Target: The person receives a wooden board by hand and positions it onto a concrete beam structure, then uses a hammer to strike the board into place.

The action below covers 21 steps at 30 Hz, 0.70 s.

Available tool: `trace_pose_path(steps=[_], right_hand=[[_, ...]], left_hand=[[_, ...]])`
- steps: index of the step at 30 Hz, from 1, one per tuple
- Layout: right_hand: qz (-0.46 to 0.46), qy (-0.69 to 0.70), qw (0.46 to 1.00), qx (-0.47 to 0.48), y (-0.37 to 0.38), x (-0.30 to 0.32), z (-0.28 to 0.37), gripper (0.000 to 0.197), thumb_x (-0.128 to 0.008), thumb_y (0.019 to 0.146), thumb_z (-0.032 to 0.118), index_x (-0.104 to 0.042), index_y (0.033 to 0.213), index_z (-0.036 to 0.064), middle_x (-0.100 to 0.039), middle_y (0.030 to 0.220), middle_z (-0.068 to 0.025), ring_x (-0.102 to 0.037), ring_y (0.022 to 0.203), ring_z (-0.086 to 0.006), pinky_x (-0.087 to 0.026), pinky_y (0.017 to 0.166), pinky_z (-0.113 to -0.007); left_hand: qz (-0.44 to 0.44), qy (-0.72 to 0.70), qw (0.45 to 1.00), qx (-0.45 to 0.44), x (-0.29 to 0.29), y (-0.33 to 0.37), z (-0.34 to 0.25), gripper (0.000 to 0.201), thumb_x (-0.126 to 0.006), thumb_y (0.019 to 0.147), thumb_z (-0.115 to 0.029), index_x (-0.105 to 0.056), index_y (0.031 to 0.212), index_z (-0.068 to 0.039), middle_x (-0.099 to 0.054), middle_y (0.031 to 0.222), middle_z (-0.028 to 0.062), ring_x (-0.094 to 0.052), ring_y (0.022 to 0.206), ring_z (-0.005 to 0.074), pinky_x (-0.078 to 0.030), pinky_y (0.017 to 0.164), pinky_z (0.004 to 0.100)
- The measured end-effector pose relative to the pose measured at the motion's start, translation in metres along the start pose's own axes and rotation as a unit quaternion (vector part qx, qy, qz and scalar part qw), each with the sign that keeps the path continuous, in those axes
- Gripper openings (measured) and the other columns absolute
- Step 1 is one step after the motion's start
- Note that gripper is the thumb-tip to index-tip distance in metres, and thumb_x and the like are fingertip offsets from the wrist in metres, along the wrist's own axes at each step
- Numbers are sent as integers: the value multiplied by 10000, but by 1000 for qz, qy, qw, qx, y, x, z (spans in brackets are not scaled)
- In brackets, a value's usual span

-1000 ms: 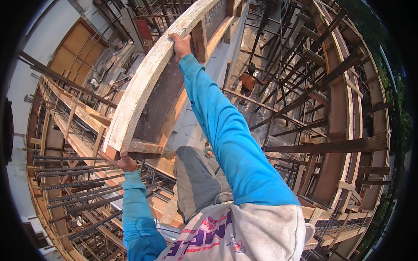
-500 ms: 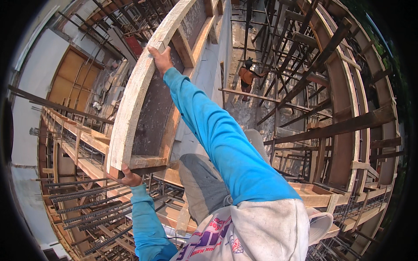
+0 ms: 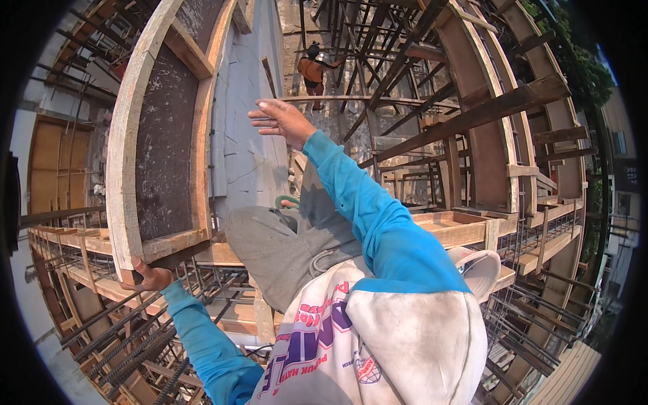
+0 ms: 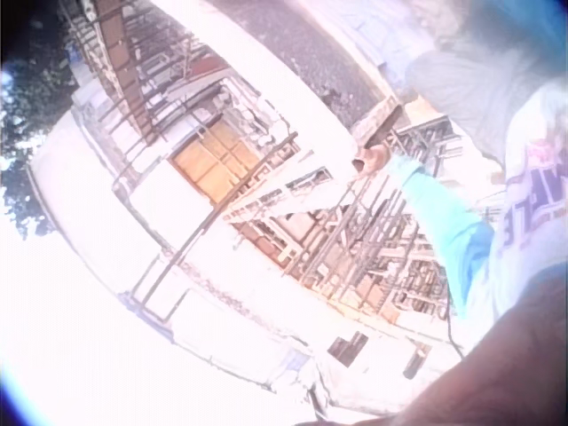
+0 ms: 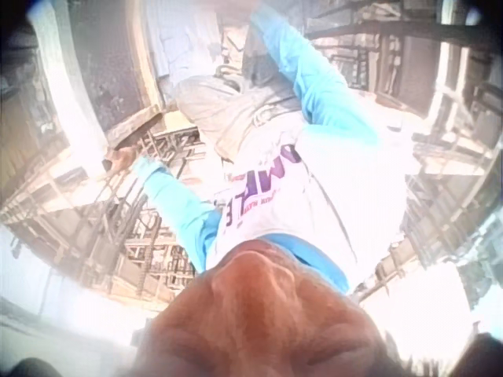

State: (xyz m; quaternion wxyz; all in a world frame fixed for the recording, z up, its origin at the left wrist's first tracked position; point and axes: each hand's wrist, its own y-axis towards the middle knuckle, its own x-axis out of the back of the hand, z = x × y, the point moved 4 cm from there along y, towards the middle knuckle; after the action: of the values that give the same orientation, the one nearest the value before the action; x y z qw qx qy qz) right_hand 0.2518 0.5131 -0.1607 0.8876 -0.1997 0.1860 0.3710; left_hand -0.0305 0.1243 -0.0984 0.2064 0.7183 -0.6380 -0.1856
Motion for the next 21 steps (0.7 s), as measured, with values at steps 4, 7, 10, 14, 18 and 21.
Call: trace_pose_path(steps=[4,7,10,14,18,21], right_hand=[[-201,15,978,-44,-138,115,-4,502,-563,931,305,-430,1309,3,-588,1178,-163,-621,1009,-222,-554,813,-302],[-319,-131,933,-102,-234,185,25,428,-564,935,240,-461,1285,17,-627,1098,-132,-629,947,-179,-555,746,-277],[-357,-204,898,-159,-341,217,83,355,-545,945,222,-510,1240,28,-666,978,-89,-642,827,-140,-533,677,-237],[-432,-251,843,-199,-462,222,145,280,-531,932,234,-592,1122,37,-661,931,-74,-638,768,-134,-550,650,-290],[-459,-229,813,-275,-533,237,139,306,-547,916,292,-603,1090,46,-674,896,-66,-639,746,-114,-536,583,-261],[-467,-168,804,-328,-564,237,112,289,-559,886,273,-618,1049,40,-681,832,-74,-653,683,-136,-517,481,-258]], left_hand=[[-32,-12,999,-7,-14,-10,-31,961,-789,734,-353,-202,1393,28,-516,1129,215,-574,930,262,-525,810,369],[-26,43,994,-93,15,7,-2,997,-799,706,-405,-229,1383,55,-511,1167,231,-571,984,263,-511,833,375],[-89,97,991,8,6,3,-17,1120,-804,634,-527,-226,1391,61,-434,1273,254,-518,1104,301,-461,910,402],[-69,35,996,38,-2,8,2,1194,-807,593,-566,-200,1413,53,-355,1347,246,-476,1149,328,-411,962,401],[-48,19,999,-5,6,21,21,1108,-852,614,-406,-206,1422,-8,-384,1311,223,-502,1116,274,-444,925,385],[-70,55,995,33,-9,6,-8,1138,-878,579,-394,-214,1425,-22,-376,1321,229,-504,1123,282,-460,911,380]])
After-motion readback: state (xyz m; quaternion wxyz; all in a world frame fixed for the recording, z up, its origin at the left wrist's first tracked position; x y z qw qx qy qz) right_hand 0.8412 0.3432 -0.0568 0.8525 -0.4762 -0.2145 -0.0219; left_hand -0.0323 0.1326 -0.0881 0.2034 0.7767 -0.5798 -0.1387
